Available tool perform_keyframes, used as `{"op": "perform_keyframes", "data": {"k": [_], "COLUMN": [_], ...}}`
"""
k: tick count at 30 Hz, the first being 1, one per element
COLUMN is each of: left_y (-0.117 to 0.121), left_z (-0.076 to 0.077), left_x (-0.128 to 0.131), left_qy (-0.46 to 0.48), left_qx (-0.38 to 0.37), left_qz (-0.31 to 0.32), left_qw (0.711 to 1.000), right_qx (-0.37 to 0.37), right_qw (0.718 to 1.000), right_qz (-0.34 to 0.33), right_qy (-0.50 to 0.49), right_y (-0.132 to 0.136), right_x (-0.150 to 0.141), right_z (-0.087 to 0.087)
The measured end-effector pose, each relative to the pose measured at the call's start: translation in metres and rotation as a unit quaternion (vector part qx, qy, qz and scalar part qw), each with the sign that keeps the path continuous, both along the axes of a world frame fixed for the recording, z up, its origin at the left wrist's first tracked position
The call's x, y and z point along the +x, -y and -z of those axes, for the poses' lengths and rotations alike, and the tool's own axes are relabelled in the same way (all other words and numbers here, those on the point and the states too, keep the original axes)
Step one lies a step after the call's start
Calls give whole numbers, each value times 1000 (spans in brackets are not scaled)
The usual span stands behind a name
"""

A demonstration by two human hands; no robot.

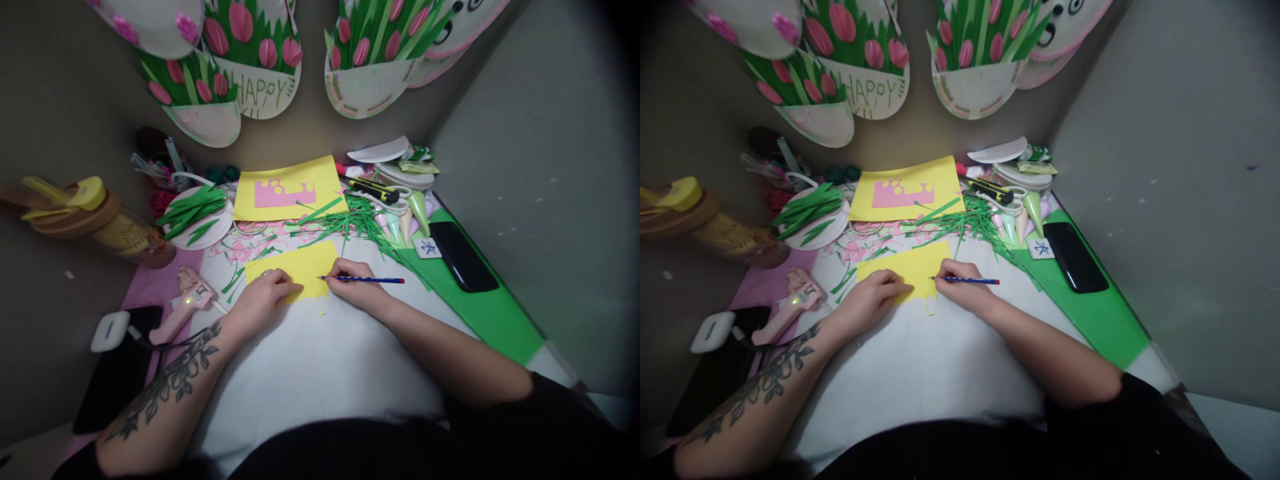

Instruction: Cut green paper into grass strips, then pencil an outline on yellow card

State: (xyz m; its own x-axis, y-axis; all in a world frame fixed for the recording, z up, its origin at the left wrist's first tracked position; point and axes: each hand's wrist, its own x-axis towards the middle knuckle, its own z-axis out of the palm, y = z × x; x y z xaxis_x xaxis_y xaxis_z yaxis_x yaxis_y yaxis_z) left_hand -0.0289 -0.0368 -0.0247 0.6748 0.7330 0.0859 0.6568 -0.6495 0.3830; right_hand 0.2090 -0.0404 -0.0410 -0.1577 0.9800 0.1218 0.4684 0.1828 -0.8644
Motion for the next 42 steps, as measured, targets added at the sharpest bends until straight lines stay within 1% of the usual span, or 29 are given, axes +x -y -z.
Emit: {"op": "perform_keyframes", "data": {"k": [11, 20, 27, 29, 31, 34, 36, 38, 42], "left_y": [-1, 0, -1, -1, -1, -1, -1, -1, 0], "left_z": [2, 1, 1, 1, 1, 0, 0, -1, -2], "left_x": [-1, -1, -1, 0, 0, 0, 0, 1, 1], "left_qy": [-7, 10, 16, 14, 14, 17, 19, 21, 20], "left_qx": [1, -1, -5, -5, -6, -12, -13, -13, -16], "left_qz": [0, 2, 1, 0, 1, 2, 1, -1, -1], "left_qw": [1000, 1000, 1000, 1000, 1000, 1000, 1000, 1000, 1000], "right_qx": [5, 4, -16, -27, -44, -94, -121, -119, -54], "right_qw": [1000, 1000, 999, 998, 995, 978, 967, 970, 993], "right_qz": [-4, -10, -16, -18, -11, 13, 9, -8, -15], "right_qy": [6, -2, -23, -47, -94, -188, -225, -211, -105], "right_y": [0, 1, 0, 0, -1, -1, -1, -1, -1], "right_x": [2, 4, 5, 6, 7, 9, 9, 7, -1], "right_z": [2, 3, 4, 3, 1, 0, 0, 0, -1]}}
